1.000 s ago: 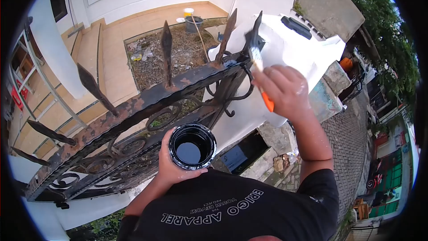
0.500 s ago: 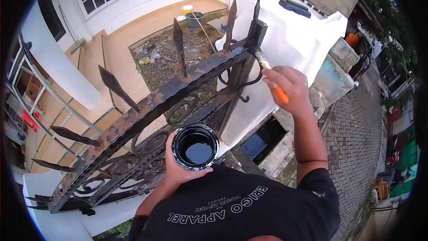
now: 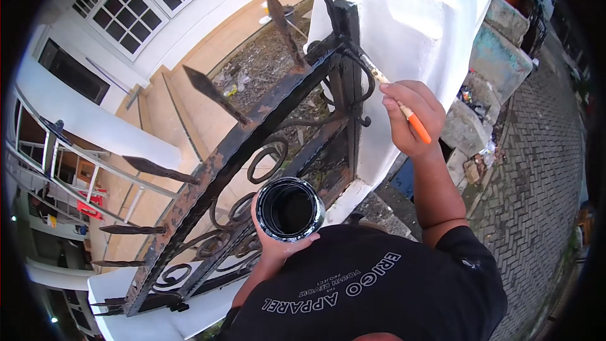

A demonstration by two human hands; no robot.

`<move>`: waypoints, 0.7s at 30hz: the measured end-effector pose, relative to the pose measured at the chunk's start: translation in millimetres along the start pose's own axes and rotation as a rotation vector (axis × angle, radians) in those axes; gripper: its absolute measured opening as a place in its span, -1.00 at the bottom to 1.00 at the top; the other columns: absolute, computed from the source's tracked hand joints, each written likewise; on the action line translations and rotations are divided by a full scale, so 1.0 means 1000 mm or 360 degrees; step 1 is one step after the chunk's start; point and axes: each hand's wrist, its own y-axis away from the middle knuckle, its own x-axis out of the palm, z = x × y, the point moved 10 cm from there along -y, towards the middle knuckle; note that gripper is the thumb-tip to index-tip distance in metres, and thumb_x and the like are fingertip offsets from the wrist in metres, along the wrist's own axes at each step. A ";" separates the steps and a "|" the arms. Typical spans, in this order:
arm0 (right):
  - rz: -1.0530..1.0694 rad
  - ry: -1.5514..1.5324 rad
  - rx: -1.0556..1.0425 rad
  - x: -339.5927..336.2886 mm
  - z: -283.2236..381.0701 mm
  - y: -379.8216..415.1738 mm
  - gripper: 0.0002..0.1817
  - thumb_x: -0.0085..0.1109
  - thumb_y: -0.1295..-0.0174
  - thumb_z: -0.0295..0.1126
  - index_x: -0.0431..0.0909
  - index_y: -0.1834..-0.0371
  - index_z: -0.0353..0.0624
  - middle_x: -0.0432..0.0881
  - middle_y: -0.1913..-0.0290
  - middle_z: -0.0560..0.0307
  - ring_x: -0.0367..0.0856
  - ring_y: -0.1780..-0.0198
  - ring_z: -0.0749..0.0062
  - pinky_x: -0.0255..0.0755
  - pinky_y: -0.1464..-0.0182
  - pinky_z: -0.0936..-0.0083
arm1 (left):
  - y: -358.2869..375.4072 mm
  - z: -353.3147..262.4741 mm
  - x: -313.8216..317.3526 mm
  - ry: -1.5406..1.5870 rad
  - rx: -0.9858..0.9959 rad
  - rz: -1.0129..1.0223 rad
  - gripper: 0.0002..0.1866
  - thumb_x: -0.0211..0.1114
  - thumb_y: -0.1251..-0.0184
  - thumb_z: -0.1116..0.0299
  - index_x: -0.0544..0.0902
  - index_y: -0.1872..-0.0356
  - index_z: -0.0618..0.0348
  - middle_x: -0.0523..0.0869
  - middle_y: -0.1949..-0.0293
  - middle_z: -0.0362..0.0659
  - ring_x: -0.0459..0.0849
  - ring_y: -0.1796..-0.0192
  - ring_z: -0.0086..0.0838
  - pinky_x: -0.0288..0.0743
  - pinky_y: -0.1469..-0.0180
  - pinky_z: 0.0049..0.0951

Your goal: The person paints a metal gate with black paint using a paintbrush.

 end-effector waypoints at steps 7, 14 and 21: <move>0.0300 -0.0208 -0.0231 0.039 0.031 0.019 -0.79 0.40 0.00 -0.54 0.68 0.25 -0.21 0.67 0.41 0.04 0.66 0.43 0.24 0.52 0.41 0.42 | 0.003 0.016 -0.004 -0.0110 -0.0056 -0.0107 0.42 0.78 0.42 0.10 -0.10 -0.46 0.20 0.33 -0.33 0.07 0.40 -0.38 -0.13 0.22 -0.43 -0.06; -0.0117 -0.0454 0.0171 -0.005 -0.012 -0.017 -0.95 0.29 -0.16 -0.54 0.68 0.32 -0.25 0.70 0.41 0.01 0.68 0.43 0.30 0.52 0.36 0.51 | -0.005 0.009 0.001 -0.0224 0.0000 -0.0024 0.42 0.78 0.41 0.08 -0.09 -0.45 0.20 0.33 -0.32 0.07 0.41 -0.37 -0.13 0.24 -0.42 -0.07; 0.0728 -0.0281 -0.0183 0.049 0.010 -0.112 -0.90 0.22 -0.31 -0.47 0.64 0.29 -0.28 0.63 0.39 0.12 0.56 0.37 0.43 0.43 0.27 0.49 | -0.007 0.002 0.003 -0.0231 0.0073 0.0050 0.42 0.79 0.44 0.14 -0.10 -0.45 0.18 0.34 -0.32 0.06 0.41 -0.37 -0.13 0.24 -0.42 -0.07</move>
